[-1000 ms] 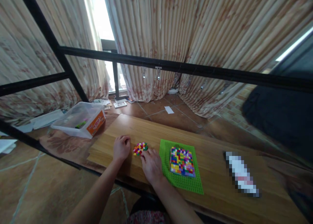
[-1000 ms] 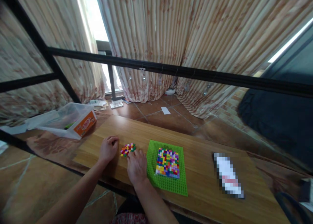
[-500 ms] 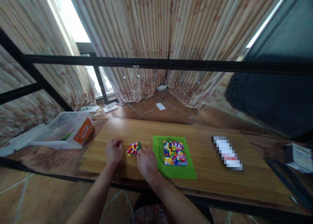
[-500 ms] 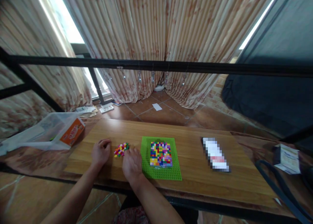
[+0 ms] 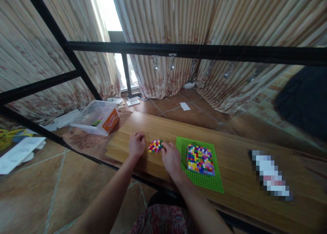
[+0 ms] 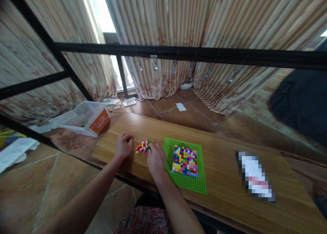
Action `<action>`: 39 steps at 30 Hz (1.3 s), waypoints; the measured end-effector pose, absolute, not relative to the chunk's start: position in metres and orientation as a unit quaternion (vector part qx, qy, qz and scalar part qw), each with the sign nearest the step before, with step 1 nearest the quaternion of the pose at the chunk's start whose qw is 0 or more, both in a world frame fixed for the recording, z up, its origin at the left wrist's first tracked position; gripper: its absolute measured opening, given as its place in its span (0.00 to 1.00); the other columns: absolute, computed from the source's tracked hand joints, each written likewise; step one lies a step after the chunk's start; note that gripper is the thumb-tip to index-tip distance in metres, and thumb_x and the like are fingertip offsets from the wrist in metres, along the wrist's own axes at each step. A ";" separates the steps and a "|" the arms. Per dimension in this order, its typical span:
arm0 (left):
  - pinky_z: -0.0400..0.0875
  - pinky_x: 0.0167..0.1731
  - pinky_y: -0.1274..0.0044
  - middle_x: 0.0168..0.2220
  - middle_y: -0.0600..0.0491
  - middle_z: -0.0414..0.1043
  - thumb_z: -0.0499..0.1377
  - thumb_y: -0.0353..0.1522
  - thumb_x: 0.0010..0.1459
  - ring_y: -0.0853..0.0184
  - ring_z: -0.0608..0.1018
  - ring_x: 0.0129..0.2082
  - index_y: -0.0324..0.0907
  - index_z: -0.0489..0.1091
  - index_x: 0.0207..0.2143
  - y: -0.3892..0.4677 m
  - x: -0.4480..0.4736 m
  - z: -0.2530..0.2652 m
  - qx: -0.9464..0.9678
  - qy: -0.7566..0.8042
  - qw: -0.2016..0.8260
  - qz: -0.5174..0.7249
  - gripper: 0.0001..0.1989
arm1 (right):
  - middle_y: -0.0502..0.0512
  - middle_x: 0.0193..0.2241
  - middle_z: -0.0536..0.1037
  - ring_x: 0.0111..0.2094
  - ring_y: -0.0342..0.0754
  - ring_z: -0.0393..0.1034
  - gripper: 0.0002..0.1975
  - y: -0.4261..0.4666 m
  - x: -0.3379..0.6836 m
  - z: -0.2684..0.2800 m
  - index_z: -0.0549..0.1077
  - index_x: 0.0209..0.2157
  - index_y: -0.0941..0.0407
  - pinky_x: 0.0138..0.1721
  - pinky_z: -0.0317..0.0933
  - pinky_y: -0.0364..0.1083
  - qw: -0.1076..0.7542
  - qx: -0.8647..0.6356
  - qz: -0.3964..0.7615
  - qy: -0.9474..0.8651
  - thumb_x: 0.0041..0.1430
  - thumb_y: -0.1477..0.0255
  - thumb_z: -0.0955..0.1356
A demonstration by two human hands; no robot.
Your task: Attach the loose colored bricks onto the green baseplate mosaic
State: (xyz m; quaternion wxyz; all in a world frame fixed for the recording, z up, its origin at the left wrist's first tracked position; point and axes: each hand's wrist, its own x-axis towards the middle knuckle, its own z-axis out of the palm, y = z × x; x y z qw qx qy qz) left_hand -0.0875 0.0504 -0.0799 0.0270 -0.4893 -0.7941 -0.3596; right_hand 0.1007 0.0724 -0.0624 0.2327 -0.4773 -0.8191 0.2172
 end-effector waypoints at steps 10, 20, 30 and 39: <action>0.69 0.48 0.68 0.38 0.48 0.77 0.53 0.29 0.57 0.59 0.75 0.43 0.43 0.76 0.32 0.050 -0.086 -0.080 -0.482 -0.794 0.019 -0.370 0.11 | 0.57 0.36 0.73 0.39 0.49 0.67 0.09 0.072 0.109 -0.060 0.75 0.34 0.54 0.44 0.59 0.46 0.204 -0.465 0.204 -0.837 0.58 0.78 0.64; 0.69 0.47 0.68 0.38 0.48 0.77 0.53 0.30 0.56 0.59 0.75 0.42 0.43 0.77 0.32 0.050 -0.087 -0.078 -0.487 -0.795 0.021 -0.363 0.12 | 0.53 0.36 0.73 0.37 0.47 0.69 0.13 0.080 0.103 -0.062 0.77 0.39 0.52 0.41 0.61 0.44 0.201 -0.437 0.234 -0.845 0.58 0.79 0.64; 0.70 0.46 0.66 0.38 0.46 0.78 0.52 0.33 0.56 0.56 0.76 0.41 0.42 0.76 0.32 0.051 -0.096 -0.079 -0.506 -0.782 0.025 -0.362 0.12 | 0.54 0.35 0.77 0.40 0.47 0.70 0.11 0.059 0.112 -0.046 0.73 0.36 0.55 0.44 0.62 0.44 0.262 -0.463 0.242 -0.812 0.60 0.80 0.61; 0.70 0.46 0.66 0.39 0.46 0.77 0.52 0.35 0.55 0.56 0.76 0.41 0.42 0.76 0.32 0.052 -0.100 -0.080 -0.506 -0.787 0.020 -0.353 0.13 | 0.54 0.34 0.78 0.36 0.46 0.73 0.14 0.037 0.198 -0.022 0.78 0.37 0.53 0.38 0.65 0.44 0.415 -0.465 0.344 -0.702 0.61 0.73 0.60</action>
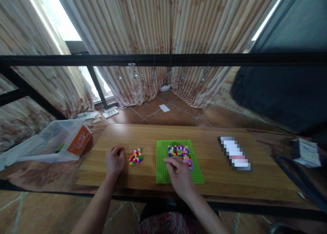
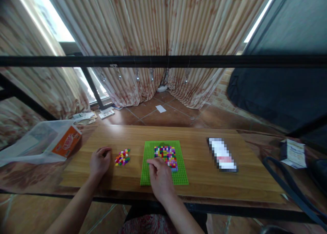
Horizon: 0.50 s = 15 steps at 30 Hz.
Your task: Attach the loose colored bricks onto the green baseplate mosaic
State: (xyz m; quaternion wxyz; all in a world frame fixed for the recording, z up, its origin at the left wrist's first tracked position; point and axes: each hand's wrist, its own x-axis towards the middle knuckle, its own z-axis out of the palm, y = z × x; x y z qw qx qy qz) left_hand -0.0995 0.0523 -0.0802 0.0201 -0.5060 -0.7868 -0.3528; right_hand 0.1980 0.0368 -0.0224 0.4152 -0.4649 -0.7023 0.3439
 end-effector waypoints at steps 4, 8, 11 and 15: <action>0.70 0.46 0.67 0.39 0.46 0.77 0.52 0.36 0.55 0.57 0.76 0.41 0.42 0.76 0.32 0.054 -0.100 -0.080 -0.503 -0.790 0.015 -0.351 0.13 | 0.56 0.39 0.79 0.40 0.48 0.74 0.13 0.053 0.241 -0.023 0.78 0.39 0.53 0.43 0.66 0.47 0.441 -0.536 0.323 -0.644 0.60 0.67 0.62; 0.70 0.47 0.67 0.39 0.46 0.78 0.52 0.35 0.55 0.57 0.76 0.41 0.41 0.76 0.33 0.054 -0.101 -0.079 -0.505 -0.793 0.018 -0.340 0.14 | 0.55 0.34 0.80 0.34 0.50 0.73 0.14 0.080 0.264 -0.026 0.78 0.38 0.54 0.40 0.65 0.49 0.416 -0.615 0.286 -0.606 0.57 0.65 0.64; 0.70 0.47 0.67 0.39 0.46 0.78 0.53 0.36 0.55 0.57 0.76 0.42 0.41 0.77 0.33 0.054 -0.101 -0.077 -0.504 -0.796 0.019 -0.335 0.14 | 0.55 0.33 0.81 0.34 0.51 0.74 0.12 0.096 0.267 -0.028 0.78 0.34 0.55 0.40 0.64 0.49 0.402 -0.629 0.257 -0.613 0.55 0.64 0.65; 0.70 0.47 0.67 0.40 0.46 0.77 0.53 0.36 0.55 0.57 0.76 0.42 0.41 0.77 0.33 0.054 -0.101 -0.077 -0.499 -0.799 0.016 -0.336 0.14 | 0.53 0.31 0.81 0.32 0.49 0.73 0.10 0.107 0.263 -0.027 0.77 0.31 0.54 0.37 0.62 0.47 0.374 -0.632 0.228 -0.639 0.55 0.66 0.65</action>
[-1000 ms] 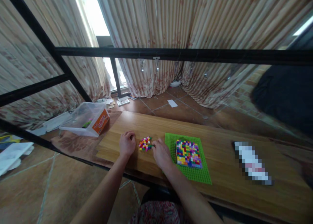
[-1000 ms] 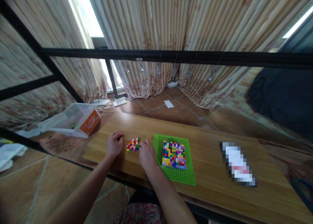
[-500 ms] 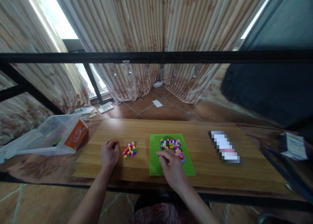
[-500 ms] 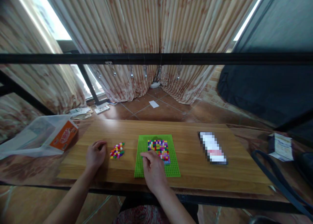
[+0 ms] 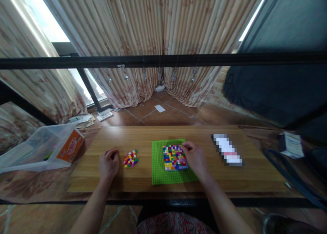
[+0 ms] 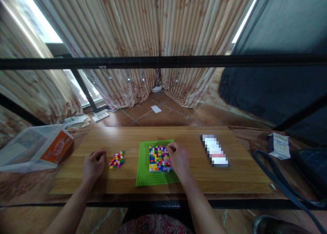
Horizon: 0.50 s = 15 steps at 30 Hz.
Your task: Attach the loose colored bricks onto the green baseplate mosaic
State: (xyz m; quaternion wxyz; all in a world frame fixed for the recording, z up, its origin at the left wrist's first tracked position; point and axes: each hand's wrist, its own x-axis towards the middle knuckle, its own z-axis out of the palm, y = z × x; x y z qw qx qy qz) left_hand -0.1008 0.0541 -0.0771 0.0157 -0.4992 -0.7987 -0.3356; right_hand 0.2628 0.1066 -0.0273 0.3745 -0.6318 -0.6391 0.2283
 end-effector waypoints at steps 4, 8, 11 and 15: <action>0.70 0.46 0.67 0.39 0.47 0.77 0.53 0.35 0.55 0.57 0.76 0.40 0.42 0.77 0.32 0.054 -0.101 -0.079 -0.496 -0.798 0.015 -0.341 0.13 | 0.51 0.29 0.80 0.31 0.47 0.72 0.09 0.109 0.259 -0.028 0.77 0.28 0.53 0.35 0.60 0.46 0.339 -0.631 0.202 -0.668 0.56 0.69 0.65; 0.71 0.45 0.67 0.39 0.46 0.78 0.53 0.36 0.54 0.57 0.76 0.40 0.42 0.77 0.32 0.055 -0.102 -0.081 -0.497 -0.795 0.023 -0.346 0.13 | 0.51 0.30 0.80 0.33 0.48 0.72 0.09 0.110 0.255 -0.030 0.77 0.28 0.53 0.37 0.60 0.46 0.331 -0.623 0.185 -0.684 0.56 0.70 0.65; 0.71 0.45 0.66 0.38 0.46 0.78 0.53 0.36 0.54 0.57 0.76 0.40 0.41 0.77 0.31 0.056 -0.102 -0.081 -0.500 -0.793 0.027 -0.348 0.14 | 0.51 0.30 0.80 0.32 0.48 0.72 0.09 0.111 0.253 -0.033 0.77 0.28 0.53 0.37 0.60 0.46 0.340 -0.623 0.186 -0.680 0.55 0.70 0.65; 0.70 0.46 0.66 0.38 0.46 0.78 0.53 0.36 0.55 0.56 0.76 0.41 0.41 0.77 0.32 0.055 -0.101 -0.080 -0.500 -0.794 0.026 -0.345 0.14 | 0.51 0.29 0.79 0.30 0.47 0.70 0.09 0.111 0.254 -0.036 0.77 0.27 0.53 0.36 0.60 0.46 0.375 -0.616 0.212 -0.660 0.54 0.67 0.66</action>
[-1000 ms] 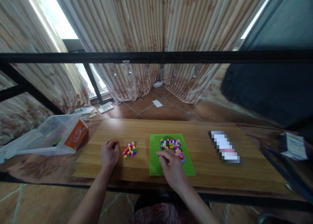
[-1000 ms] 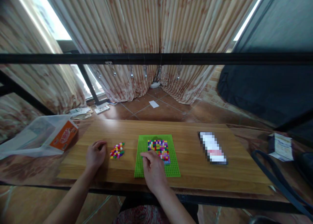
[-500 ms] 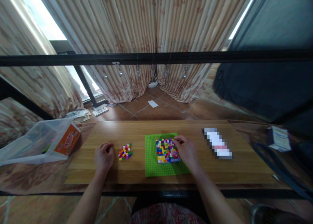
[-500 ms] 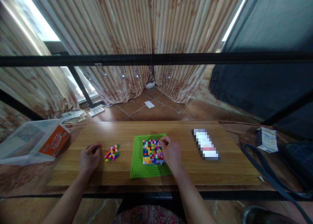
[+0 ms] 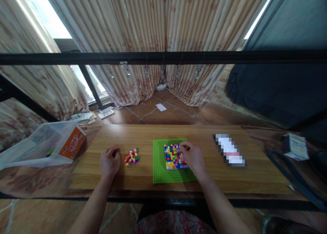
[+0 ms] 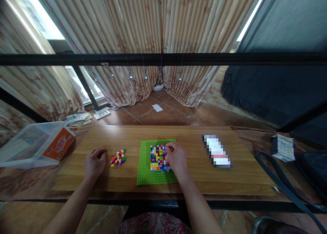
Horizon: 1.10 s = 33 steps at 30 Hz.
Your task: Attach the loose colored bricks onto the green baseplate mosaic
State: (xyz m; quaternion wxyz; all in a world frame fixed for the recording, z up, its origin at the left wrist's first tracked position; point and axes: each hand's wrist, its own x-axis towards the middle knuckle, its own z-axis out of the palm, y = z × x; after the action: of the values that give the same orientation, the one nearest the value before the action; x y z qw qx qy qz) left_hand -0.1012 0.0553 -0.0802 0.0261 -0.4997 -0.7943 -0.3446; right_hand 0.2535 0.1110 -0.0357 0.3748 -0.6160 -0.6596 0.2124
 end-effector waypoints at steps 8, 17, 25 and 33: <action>0.70 0.46 0.66 0.37 0.45 0.78 0.52 0.36 0.54 0.56 0.76 0.40 0.41 0.77 0.32 0.055 -0.100 -0.078 -0.507 -0.790 0.023 -0.344 0.14 | 0.54 0.32 0.80 0.31 0.48 0.70 0.14 0.112 0.263 -0.040 0.80 0.31 0.53 0.36 0.62 0.47 0.423 -0.576 0.283 -0.639 0.54 0.60 0.67; 0.70 0.46 0.66 0.38 0.45 0.77 0.51 0.36 0.55 0.56 0.76 0.41 0.41 0.76 0.32 0.054 -0.099 -0.077 -0.507 -0.789 0.024 -0.345 0.14 | 0.59 0.39 0.79 0.42 0.53 0.71 0.19 0.125 0.270 -0.051 0.79 0.36 0.54 0.46 0.63 0.52 0.435 -0.573 0.268 -0.641 0.58 0.56 0.64; 0.70 0.47 0.66 0.39 0.46 0.77 0.52 0.35 0.54 0.56 0.76 0.42 0.42 0.76 0.32 0.054 -0.098 -0.076 -0.502 -0.794 0.024 -0.341 0.13 | 0.54 0.35 0.81 0.38 0.50 0.74 0.19 0.126 0.261 -0.060 0.79 0.35 0.55 0.43 0.64 0.48 0.397 -0.576 0.289 -0.654 0.61 0.58 0.62; 0.70 0.46 0.67 0.37 0.47 0.77 0.53 0.35 0.54 0.57 0.76 0.40 0.43 0.76 0.32 0.053 -0.099 -0.077 -0.505 -0.792 0.027 -0.343 0.12 | 0.56 0.33 0.79 0.36 0.49 0.71 0.18 0.124 0.257 -0.053 0.78 0.32 0.56 0.42 0.61 0.46 0.360 -0.586 0.251 -0.681 0.62 0.62 0.60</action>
State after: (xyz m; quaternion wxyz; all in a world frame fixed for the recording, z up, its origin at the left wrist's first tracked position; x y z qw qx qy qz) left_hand -0.0985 0.0532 -0.0769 0.0275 -0.5048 -0.7919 -0.3426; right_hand 0.2571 0.1242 -0.0533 0.3598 -0.5864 -0.6811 0.2507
